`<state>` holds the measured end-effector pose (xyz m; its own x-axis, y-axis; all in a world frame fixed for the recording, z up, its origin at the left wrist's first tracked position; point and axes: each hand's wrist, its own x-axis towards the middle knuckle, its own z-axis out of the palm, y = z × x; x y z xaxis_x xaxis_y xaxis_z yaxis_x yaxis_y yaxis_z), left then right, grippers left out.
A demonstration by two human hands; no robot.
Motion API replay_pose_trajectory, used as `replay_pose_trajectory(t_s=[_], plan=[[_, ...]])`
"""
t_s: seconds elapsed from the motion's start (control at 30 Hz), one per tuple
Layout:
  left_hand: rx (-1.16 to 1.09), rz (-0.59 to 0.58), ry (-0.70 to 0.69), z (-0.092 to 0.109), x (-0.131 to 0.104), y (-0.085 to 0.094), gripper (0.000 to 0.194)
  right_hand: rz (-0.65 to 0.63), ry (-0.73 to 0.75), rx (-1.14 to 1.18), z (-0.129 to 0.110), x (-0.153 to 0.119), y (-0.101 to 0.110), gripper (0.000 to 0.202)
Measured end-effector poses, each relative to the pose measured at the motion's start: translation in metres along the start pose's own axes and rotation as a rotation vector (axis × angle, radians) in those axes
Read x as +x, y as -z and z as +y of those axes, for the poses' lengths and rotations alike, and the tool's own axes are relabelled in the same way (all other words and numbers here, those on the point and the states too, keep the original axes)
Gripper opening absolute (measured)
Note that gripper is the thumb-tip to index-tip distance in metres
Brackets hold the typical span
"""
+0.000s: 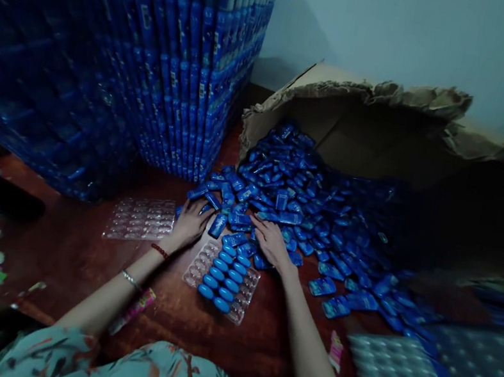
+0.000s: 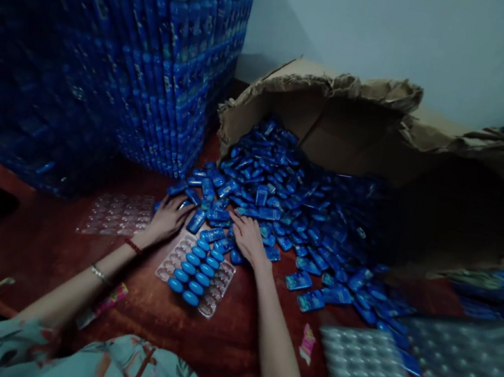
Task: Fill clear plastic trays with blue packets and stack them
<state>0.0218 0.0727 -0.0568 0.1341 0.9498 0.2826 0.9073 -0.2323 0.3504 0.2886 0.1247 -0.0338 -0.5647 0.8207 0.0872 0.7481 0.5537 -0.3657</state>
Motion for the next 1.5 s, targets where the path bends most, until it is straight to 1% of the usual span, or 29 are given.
replay_pose_trajectory(t_s=[0.03, 0.1, 0.13, 0.17, 0.2, 0.27, 0.33, 0.4, 0.43, 0.47, 0.5, 0.53, 0.6, 0.67, 0.7, 0.77, 0.8, 0.87, 0.93, 1.0, 1.03, 1.1, 1.2, 1.3, 1.43, 1.5], plan=[[-0.030, 0.035, 0.006, -0.001, -0.004, 0.003, 0.035, 0.013, -0.025, -0.027, -0.003, -0.002, 0.003, 0.041], [-0.096, 0.108, 0.065, -0.001, -0.006, 0.008, 0.031, 0.043, -0.058, -0.079, -0.013, -0.001, 0.010, 0.039], [-0.117, 0.131, 0.101, 0.001, -0.005, 0.011, 0.029, 0.056, -0.056, -0.101, -0.021, 0.001, 0.012, 0.038], [-0.128, 0.129, 0.125, 0.004, -0.002, 0.013, 0.027, 0.062, -0.038, -0.124, -0.029, 0.006, 0.015, 0.036], [-0.128, 0.086, 0.129, 0.008, 0.001, 0.015, 0.026, 0.056, -0.009, -0.146, -0.038, 0.011, 0.016, 0.035], [-0.117, -0.078, 0.095, 0.018, 0.011, 0.016, 0.025, -0.007, 0.055, -0.187, -0.054, 0.026, 0.017, 0.036], [-0.110, -0.232, 0.063, 0.026, 0.021, 0.014, 0.035, -0.113, 0.088, -0.188, -0.066, 0.041, 0.016, 0.041], [-0.116, -0.308, 0.047, 0.031, 0.030, 0.012, 0.048, -0.194, 0.078, -0.162, -0.069, 0.052, 0.016, 0.044], [-0.127, -0.327, 0.037, 0.031, 0.033, 0.011, 0.051, -0.209, 0.068, -0.144, -0.067, 0.054, 0.017, 0.044], [-0.138, -0.346, 0.026, 0.031, 0.034, 0.011, 0.052, -0.198, 0.056, -0.114, -0.062, 0.053, 0.018, 0.043], [-0.147, -0.362, 0.017, 0.029, 0.035, 0.011, 0.052, -0.159, 0.045, -0.065, -0.056, 0.049, 0.020, 0.043], [-0.152, -0.373, 0.010, 0.027, 0.035, 0.012, 0.052, -0.093, 0.029, 0.005, -0.048, 0.042, 0.022, 0.043], [-0.195, -0.362, 0.013, 0.022, 0.031, 0.015, 0.049, 0.086, -0.044, 0.209, -0.031, 0.019, 0.026, 0.042], [-0.259, -0.323, 0.036, 0.016, 0.026, 0.018, 0.041, 0.228, -0.203, 0.453, -0.018, -0.013, 0.027, 0.041], [-0.311, -0.291, 0.061, 0.012, 0.023, 0.019, 0.036, 0.260, -0.312, 0.575, -0.014, -0.031, 0.026, 0.041], [-0.463, -0.199, 0.146, 0.007, 0.017, 0.019, 0.027, 0.268, -0.517, 0.792, -0.014, -0.066, 0.021, 0.043], [-0.560, -0.149, 0.197, 0.005, 0.014, 0.018, 0.025, 0.254, -0.583, 0.878, -0.017, -0.082, 0.018, 0.044], [-0.809, -0.069, 0.314, 0.003, 0.007, 0.017, 0.028, 0.213, -0.641, 1.018, -0.026, -0.108, 0.011, 0.044], [-1.043, -0.064, 0.408, 0.005, 0.001, 0.017, 0.039, 0.184, -0.654, 1.135, -0.037, -0.126, 0.003, 0.044], [-1.214, -0.097, 0.465, 0.008, -0.005, 0.020, 0.052, 0.187, -0.676, 1.224, -0.045, -0.135, -0.005, 0.045], [-1.263, -0.109, 0.474, 0.010, -0.007, 0.021, 0.056, 0.194, -0.690, 1.253, -0.047, -0.137, -0.008, 0.047], [-1.281, -0.113, 0.468, 0.012, -0.010, 0.025, 0.058, 0.214, -0.718, 1.276, -0.050, -0.139, -0.013, 0.052], [-1.153, -0.101, 0.441, 0.012, -0.015, 0.027, 0.048, 0.270, -0.760, 1.209, -0.050, -0.139, -0.015, 0.055], [-1.000, -0.071, 0.432, 0.011, -0.019, 0.026, 0.037, 0.315, -0.766, 1.106, -0.051, -0.137, -0.013, 0.050], [-0.888, -0.041, 0.426, 0.011, -0.024, 0.027, 0.036, 0.301, -0.705, 1.080, -0.054, -0.136, -0.011, 0.048], [-0.841, -0.038, 0.410, 0.014, -0.027, 0.030, 0.036, 0.279, -0.710, 1.094, -0.055, -0.137, -0.013, 0.049]])
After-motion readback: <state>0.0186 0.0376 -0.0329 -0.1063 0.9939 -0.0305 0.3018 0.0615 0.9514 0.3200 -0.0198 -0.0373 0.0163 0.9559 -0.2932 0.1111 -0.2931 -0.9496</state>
